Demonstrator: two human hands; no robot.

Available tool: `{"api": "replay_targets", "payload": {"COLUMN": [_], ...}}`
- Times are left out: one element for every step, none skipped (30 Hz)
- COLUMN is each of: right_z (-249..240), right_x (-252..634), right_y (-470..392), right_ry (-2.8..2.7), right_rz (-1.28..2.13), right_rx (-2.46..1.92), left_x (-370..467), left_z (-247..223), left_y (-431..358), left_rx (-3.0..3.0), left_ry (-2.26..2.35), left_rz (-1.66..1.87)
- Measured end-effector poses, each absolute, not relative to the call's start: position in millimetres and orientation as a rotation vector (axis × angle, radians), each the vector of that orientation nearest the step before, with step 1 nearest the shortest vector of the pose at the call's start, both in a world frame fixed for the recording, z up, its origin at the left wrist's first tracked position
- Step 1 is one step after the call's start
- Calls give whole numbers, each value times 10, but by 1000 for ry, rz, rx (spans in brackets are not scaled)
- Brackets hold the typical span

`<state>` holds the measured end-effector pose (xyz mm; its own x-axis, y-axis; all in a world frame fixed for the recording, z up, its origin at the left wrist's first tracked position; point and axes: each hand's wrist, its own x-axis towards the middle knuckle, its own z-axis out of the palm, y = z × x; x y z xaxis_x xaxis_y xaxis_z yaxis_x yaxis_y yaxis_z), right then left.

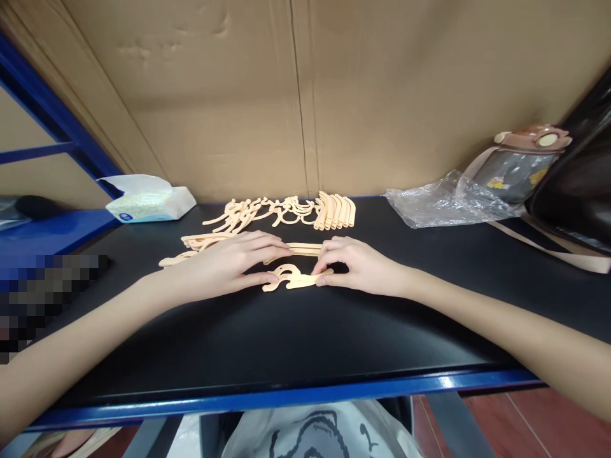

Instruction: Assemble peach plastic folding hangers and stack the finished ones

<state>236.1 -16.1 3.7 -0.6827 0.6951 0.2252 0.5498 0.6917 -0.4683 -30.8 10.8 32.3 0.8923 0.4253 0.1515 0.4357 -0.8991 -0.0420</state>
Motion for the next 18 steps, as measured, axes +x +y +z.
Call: {"api": "replay_targets", "payload": {"right_z": [34,31,27,22,17,13,10,8,8,10,12,15,18,20,21,20,19,16], "right_x": [2361,2361,2363,2365,2368,2372,2375,2379,2381,2383,2384,2384,2384,2384,2384,2384,2385,2386], "right_y": [-159,-158,-157,-156,-155,-154,-153,-153,-154,-156,-159,-162,-166,-168,-170,-170,-168,-165], "right_ry": [-2514,-2514,-2513,-2512,-2513,-2516,-2520,-2523,-2524,-2524,-2520,-2515,-2509,-2504,-2500,-2498,-2497,-2501], "right_rz": [521,519,514,506,493,474,452,431,414,403,398,399,398,397,396,394,393,390], "right_rx": [-970,-968,-964,-955,-940,-922,-902,-884,-870,-859,-853,-849,-845,-842,-840,-839,-841,-843], "left_x": [-305,-299,-291,-281,-269,-257,-246,-237,-228,-222,-217,-214,-212,-212,-212,-213,-216,-218], "left_z": [324,328,336,347,360,373,385,395,402,407,410,410,409,408,406,404,403,402], "left_y": [101,90,76,60,43,26,11,-3,-14,-22,-28,-31,-33,-34,-34,-35,-36,-37], "left_rx": [-2985,-2991,-2997,-3005,-3012,-3020,-3027,-3032,-3037,-3042,-3046,-3047,-3047,-3046,-3042,-3038,-3033,-3028], "left_ry": [-672,-662,-658,-655,-656,-657,-656,-655,-651,-647,-645,-644,-642,-640,-640,-638,-636,-634], "left_rz": [-219,-223,-224,-225,-222,-213,-203,-191,-179,-167,-158,-155,-159,-162,-165,-167,-169,-168]}}
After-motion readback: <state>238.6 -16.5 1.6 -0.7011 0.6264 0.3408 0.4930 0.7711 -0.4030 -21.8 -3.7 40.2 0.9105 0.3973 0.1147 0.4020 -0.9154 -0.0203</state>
